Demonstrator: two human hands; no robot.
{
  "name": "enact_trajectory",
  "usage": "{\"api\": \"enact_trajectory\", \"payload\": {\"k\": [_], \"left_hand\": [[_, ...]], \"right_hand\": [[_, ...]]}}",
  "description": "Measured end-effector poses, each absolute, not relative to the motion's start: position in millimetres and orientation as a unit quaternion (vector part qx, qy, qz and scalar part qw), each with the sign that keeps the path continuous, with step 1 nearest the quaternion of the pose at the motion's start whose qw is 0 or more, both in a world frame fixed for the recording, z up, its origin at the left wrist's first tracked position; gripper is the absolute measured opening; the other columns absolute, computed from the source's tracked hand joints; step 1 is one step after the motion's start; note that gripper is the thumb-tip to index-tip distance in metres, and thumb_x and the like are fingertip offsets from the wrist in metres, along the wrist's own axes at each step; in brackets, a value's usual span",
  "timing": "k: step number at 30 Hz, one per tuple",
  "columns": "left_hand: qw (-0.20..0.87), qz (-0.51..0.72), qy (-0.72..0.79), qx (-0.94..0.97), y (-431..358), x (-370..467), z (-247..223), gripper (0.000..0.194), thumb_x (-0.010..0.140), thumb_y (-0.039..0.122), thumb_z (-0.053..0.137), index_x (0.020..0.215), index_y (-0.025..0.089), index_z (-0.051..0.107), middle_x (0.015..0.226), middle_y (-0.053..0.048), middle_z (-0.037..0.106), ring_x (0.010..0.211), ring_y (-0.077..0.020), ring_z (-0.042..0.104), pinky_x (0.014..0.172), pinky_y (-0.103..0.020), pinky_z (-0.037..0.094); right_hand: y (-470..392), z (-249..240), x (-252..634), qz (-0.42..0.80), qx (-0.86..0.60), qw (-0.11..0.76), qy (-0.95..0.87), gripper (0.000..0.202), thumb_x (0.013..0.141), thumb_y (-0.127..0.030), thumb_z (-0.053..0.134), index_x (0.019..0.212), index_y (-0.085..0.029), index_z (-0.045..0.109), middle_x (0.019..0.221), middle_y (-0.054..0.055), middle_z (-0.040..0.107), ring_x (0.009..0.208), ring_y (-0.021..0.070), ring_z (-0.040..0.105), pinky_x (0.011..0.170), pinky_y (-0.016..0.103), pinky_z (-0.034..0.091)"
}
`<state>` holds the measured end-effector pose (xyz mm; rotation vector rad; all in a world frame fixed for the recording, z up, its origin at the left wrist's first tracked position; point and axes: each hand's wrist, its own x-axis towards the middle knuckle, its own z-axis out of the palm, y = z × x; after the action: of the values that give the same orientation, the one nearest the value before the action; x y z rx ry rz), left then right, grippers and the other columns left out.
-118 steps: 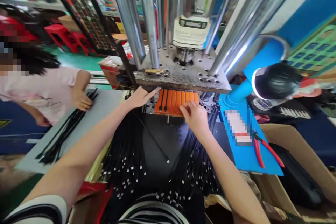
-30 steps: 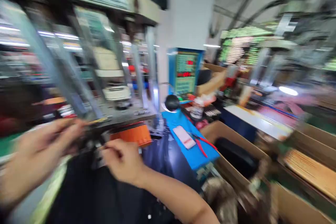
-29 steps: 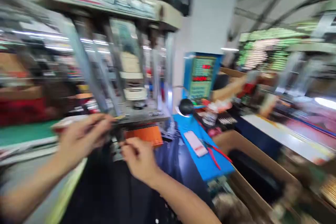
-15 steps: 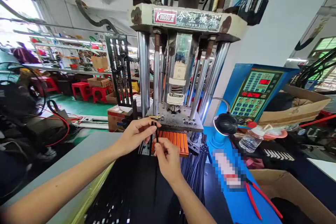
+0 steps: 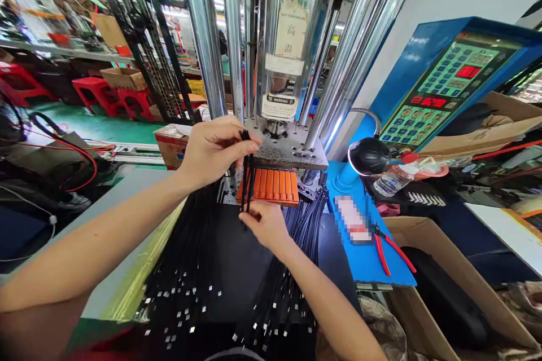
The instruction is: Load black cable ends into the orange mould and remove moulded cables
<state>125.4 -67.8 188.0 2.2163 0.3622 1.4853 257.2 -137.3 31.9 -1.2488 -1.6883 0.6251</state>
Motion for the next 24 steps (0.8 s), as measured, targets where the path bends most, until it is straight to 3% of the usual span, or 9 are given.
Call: {"api": "enact_trajectory", "payload": {"k": [3,6,8,10,13,15,17,24], "left_hand": [[0.207,0.519,0.072,0.827,-64.3,135.3,197.6,0.022,0.086,0.037,0.068,0.077,0.018,0.07,0.071,0.0,0.062,0.06,-0.0085,0.055,0.059,-0.023,0.046],[0.2,0.499,0.051,0.842,-61.9,140.6,182.9,0.019,0.083,0.037,0.071,0.091,0.02,0.07,0.083,-0.001,0.064,0.069,-0.0104,0.058,0.066,-0.024,0.049],[0.224,0.494,0.096,0.834,-58.7,138.9,155.0,0.03,0.08,0.035,0.074,0.103,0.019,0.065,0.088,-0.002,0.063,0.066,-0.0101,0.057,0.062,-0.024,0.05],[0.229,0.456,0.166,0.844,-53.8,132.5,117.7,0.025,0.082,0.03,0.07,0.101,0.016,0.061,0.082,-0.001,0.062,0.062,-0.0102,0.057,0.06,-0.024,0.05],[0.149,0.313,0.191,0.918,-44.4,118.7,62.7,0.01,0.09,0.022,0.057,0.093,0.015,0.063,0.092,-0.005,0.068,0.084,-0.016,0.066,0.08,-0.031,0.055],[0.083,0.23,0.163,0.956,-38.1,111.3,36.5,0.02,0.095,0.022,0.049,0.104,0.016,0.066,0.113,-0.009,0.069,0.107,-0.0203,0.064,0.101,-0.04,0.05],[0.031,0.189,0.142,0.971,-33.0,107.8,20.7,0.029,0.098,0.022,0.042,0.115,0.014,0.065,0.124,-0.011,0.065,0.119,-0.0217,0.06,0.112,-0.044,0.042],[0.001,0.159,0.182,0.97,-41.2,108.1,13.5,0.041,0.098,0.028,0.043,0.135,0.014,0.052,0.142,-0.013,0.052,0.131,-0.0245,0.05,0.113,-0.042,0.04]], "right_hand": [[-103.6,35.2,280.9,0.21,-0.552,0.474,-0.653,0.034,0.079,-0.036,0.064,0.055,-0.019,0.047,0.051,-0.004,0.045,0.05,0.0113,0.04,0.051,0.024,0.031],[-68.9,41.6,298.9,0.172,-0.57,0.503,-0.627,0.032,0.077,-0.034,0.063,0.054,-0.02,0.046,0.052,-0.003,0.045,0.053,0.0124,0.041,0.052,0.024,0.032],[-52.5,42.0,305.0,0.169,-0.577,0.504,-0.62,0.03,0.077,-0.032,0.06,0.054,-0.019,0.048,0.055,-0.001,0.048,0.058,0.0143,0.045,0.054,0.024,0.035],[-42.1,38.9,307.4,0.194,-0.581,0.495,-0.617,0.031,0.078,-0.034,0.06,0.053,-0.019,0.05,0.057,0.0,0.051,0.061,0.0157,0.049,0.056,0.024,0.037],[-31.2,31.3,308.7,0.252,-0.573,0.48,-0.615,0.032,0.078,-0.039,0.062,0.055,-0.019,0.054,0.058,0.0,0.054,0.061,0.0157,0.051,0.058,0.024,0.04],[-23.2,26.7,310.3,0.273,-0.572,0.466,-0.617,0.032,0.078,-0.042,0.063,0.057,-0.018,0.057,0.059,-0.001,0.056,0.06,0.0156,0.052,0.059,0.024,0.041],[-14.5,23.7,312.4,0.276,-0.581,0.454,-0.617,0.032,0.077,-0.043,0.064,0.058,-0.018,0.058,0.058,-0.001,0.056,0.06,0.0157,0.053,0.06,0.025,0.042],[-10.9,19.1,315.0,0.262,-0.604,0.432,-0.616,0.028,0.077,-0.038,0.067,0.06,-0.018,0.058,0.06,-0.002,0.059,0.061,0.0147,0.055,0.062,0.024,0.043]]}}
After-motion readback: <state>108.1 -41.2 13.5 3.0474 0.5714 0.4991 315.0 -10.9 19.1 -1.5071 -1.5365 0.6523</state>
